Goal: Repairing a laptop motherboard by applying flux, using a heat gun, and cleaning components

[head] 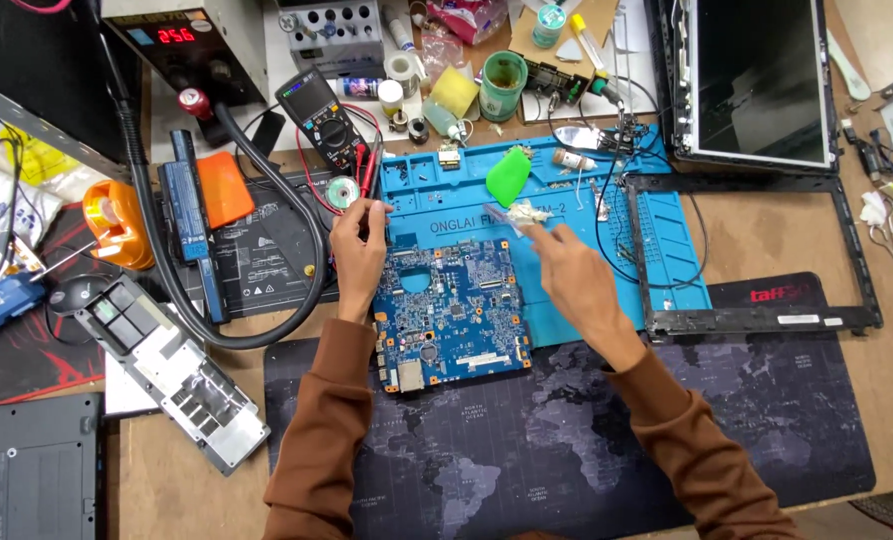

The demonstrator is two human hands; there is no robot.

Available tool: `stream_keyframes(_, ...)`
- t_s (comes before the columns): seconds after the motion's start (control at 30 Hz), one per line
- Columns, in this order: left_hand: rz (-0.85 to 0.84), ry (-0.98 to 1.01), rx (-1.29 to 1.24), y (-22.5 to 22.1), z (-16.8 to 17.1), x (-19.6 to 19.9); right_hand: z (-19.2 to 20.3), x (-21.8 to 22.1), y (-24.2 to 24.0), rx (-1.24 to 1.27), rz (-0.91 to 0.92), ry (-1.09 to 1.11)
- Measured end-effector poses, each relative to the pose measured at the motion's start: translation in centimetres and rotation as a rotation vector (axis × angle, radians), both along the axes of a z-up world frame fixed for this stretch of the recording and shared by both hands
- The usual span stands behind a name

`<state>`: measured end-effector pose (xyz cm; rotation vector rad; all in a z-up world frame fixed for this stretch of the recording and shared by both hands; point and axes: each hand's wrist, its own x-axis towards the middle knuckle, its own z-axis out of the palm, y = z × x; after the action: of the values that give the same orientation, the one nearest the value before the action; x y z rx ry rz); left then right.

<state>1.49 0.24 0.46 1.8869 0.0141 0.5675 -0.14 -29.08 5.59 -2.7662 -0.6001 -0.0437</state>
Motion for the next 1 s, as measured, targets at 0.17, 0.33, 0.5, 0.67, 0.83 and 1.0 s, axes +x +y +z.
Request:
stream_keyframes(0.17, -0.003, -0.003, 0.013, 0.0, 0.1, 0.0, 3.0, -3.0, 2.6, 0.237, 0.217, 0.480)
stream_keyframes(0.33, -0.005, -0.019, -0.011, 0.1, 0.0, 0.0, 2.7, -3.0, 2.1, 0.436, 0.443, 0.781)
stream_keyframes(0.5, -0.017, -0.039, -0.004, 0.0, 0.4, -0.3, 1.4, -1.6, -0.1, 0.075, 0.007, 0.079)
stream_keyframes(0.67, -0.011, -0.040, 0.035, 0.0, -0.2, -0.1, 3.7, -5.0, 3.5, 0.318, 0.327, 0.670)
stream_keyframes(0.83, -0.099, -0.032, 0.044, 0.9, -0.6, -1.3, 2.5, -2.8, 2.6, 0.364, 0.246, 0.680)
stream_keyframes(1.0, -0.159, -0.060, 0.006, 1.5, 0.8, -4.4, 1.5, -3.1, 3.6, 0.125, 0.179, 0.349)
